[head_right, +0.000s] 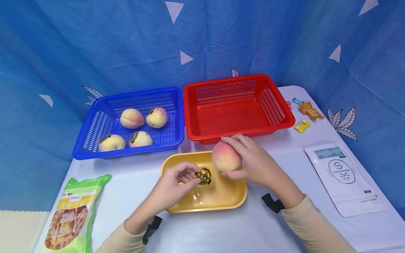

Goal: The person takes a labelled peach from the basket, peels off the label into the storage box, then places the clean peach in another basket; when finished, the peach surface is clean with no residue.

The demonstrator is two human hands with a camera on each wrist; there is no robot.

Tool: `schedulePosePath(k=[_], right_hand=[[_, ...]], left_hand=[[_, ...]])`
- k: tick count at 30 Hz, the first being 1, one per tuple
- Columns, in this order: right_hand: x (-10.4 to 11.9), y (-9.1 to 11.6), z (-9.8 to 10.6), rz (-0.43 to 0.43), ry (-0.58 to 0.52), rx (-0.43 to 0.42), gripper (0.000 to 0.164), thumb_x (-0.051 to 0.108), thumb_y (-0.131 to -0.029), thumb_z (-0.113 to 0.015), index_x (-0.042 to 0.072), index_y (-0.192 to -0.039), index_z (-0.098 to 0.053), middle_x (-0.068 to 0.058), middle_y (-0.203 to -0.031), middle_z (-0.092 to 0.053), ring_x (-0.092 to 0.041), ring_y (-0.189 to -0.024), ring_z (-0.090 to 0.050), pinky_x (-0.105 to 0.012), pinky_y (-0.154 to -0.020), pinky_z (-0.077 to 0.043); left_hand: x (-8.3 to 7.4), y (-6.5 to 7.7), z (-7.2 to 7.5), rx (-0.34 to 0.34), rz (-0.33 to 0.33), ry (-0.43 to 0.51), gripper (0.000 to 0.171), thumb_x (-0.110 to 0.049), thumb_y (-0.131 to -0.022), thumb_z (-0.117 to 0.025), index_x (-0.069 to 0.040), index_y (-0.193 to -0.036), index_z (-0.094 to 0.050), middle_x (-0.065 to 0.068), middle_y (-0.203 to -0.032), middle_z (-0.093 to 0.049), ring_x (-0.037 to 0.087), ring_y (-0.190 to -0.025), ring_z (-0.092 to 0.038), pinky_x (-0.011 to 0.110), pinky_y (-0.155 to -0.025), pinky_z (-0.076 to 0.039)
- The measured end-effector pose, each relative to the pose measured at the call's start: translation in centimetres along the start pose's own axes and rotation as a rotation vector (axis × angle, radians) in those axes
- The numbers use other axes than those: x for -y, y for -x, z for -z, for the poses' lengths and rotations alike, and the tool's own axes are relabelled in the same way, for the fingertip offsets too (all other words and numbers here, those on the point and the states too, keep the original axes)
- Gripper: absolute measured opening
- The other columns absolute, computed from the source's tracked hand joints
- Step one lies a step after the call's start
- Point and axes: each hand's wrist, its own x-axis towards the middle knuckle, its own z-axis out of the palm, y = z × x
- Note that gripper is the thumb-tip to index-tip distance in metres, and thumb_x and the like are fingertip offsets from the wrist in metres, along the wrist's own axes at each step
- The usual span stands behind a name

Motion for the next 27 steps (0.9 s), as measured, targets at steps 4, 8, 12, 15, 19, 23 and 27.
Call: schedulePosePath(k=[4,8,12,15,19,23,27], right_hand=[[-0.4,0.2,0.1,-0.011,-0.015,-0.020,0.092,0.039,-0.066,-0.092,0.020,-0.145,-0.049,-0.004,-0.141,-0.051,-0.023,-0.124,-0.051,-0.051,-0.087,-0.059],[-0.6,0.4,0.1,-0.003,-0.024,-0.041,0.091,0.037,-0.066,-0.093,0.018,-0.143,-0.050,-0.004,-0.138,-0.053,-0.022,-0.121,-0.052,-0.050,-0.087,-0.059],[-0.8,0.4,0.1,0.004,-0.031,-0.056,0.090,0.036,-0.066,-0.093,0.018,-0.143,-0.051,-0.004,-0.137,-0.053,-0.021,-0.121,-0.052,-0.050,-0.087,-0.059],[-1.0,0.5,0.0,-0.001,-0.042,-0.058,0.090,0.035,-0.066,-0.093,0.018,-0.143,-0.050,-0.004,-0.138,-0.053,-0.022,-0.122,-0.051,-0.050,-0.086,-0.059],[-1.2,0.6,-0.1,-0.012,-0.049,-0.057,0.091,0.035,-0.066,-0.093,0.019,-0.144,-0.049,-0.004,-0.139,-0.052,-0.022,-0.123,-0.050,-0.049,-0.085,-0.060],[-1.3,0.6,-0.2,-0.014,-0.052,-0.059,0.091,0.034,-0.066,-0.093,0.019,-0.144,-0.049,-0.004,-0.139,-0.052,-0.022,-0.123,-0.050,-0.049,-0.085,-0.060],[-1.4,0.6,-0.2,-0.014,-0.051,-0.063,0.091,0.034,-0.065,-0.093,0.018,-0.143,-0.050,-0.005,-0.138,-0.052,-0.023,-0.122,-0.051,-0.050,-0.086,-0.059]], left_hand=[[0.7,-0.2,-0.7,0.043,0.027,-0.030,0.016,-0.007,-0.088,-0.072,-0.012,-0.103,-0.070,-0.002,-0.086,-0.067,0.008,-0.077,-0.061,0.021,-0.069,-0.055],[1.4,-0.5,-1.6,0.071,0.050,-0.058,0.014,-0.007,-0.088,-0.071,-0.012,-0.101,-0.070,-0.003,-0.084,-0.066,0.006,-0.075,-0.061,0.020,-0.069,-0.055],[1.9,-0.9,-2.5,0.086,0.045,-0.087,0.013,-0.005,-0.088,-0.071,-0.010,-0.099,-0.070,-0.004,-0.082,-0.066,0.003,-0.073,-0.060,0.018,-0.068,-0.055],[2.0,-1.1,-3.1,0.104,0.035,-0.119,0.011,-0.004,-0.087,-0.071,-0.010,-0.097,-0.070,-0.005,-0.080,-0.066,0.000,-0.070,-0.058,0.017,-0.066,-0.054],[2.0,-1.3,-3.8,0.130,0.017,-0.172,0.010,-0.003,-0.087,-0.070,-0.010,-0.094,-0.070,-0.006,-0.076,-0.065,-0.002,-0.067,-0.056,0.015,-0.064,-0.052],[2.3,-1.6,-4.1,0.147,0.004,-0.246,0.010,-0.003,-0.088,-0.068,-0.009,-0.095,-0.071,-0.007,-0.076,-0.064,-0.003,-0.067,-0.055,0.014,-0.063,-0.050],[2.8,-1.8,-4.0,0.169,-0.006,-0.388,0.014,-0.002,-0.087,-0.068,-0.007,-0.099,-0.072,-0.005,-0.079,-0.065,0.000,-0.069,-0.054,0.015,-0.064,-0.049]])
